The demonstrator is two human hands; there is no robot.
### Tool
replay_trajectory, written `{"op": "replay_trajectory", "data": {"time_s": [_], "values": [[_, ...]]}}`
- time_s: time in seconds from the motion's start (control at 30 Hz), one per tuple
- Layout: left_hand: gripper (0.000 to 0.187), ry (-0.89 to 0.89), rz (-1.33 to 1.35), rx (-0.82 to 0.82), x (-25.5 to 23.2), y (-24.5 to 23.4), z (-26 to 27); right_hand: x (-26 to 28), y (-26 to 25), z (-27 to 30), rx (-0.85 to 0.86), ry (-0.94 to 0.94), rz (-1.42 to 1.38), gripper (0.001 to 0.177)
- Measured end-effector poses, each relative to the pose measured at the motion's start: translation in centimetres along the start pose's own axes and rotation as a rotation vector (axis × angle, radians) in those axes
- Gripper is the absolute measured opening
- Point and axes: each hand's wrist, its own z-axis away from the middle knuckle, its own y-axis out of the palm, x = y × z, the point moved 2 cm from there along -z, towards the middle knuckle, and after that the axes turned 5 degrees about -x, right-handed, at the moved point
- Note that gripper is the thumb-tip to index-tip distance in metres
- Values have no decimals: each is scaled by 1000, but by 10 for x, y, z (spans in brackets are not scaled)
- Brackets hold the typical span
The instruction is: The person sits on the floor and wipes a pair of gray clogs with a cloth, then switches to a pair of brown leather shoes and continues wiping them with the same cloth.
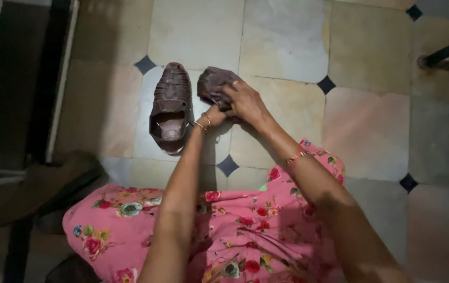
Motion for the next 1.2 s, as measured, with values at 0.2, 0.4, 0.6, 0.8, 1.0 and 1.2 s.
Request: {"op": "replay_trajectory", "data": {"time_s": [0.2,0.4,0.6,0.8,1.0,1.2], "values": [[57,-66,-96,-33,-36,-27,0,9,-26,57,-113,199,-10,54],[58,235,-83,-493,-13,-4,-35,25,-19,73,-206,216,-148,54],[59,-63,-426,-602,-59,24,-25,9,4,55,-318,120,-47,71],[71,21,-663,-558,-85,19,-41,-40,26,-5,-456,70,-81,61],[39,-51,-731,-545,-114,30,-35,-73,30,-38,-516,234,-167,49],[43,-40,-634,-635,-115,30,-25,-50,34,-7,-435,243,-193,52]]}}
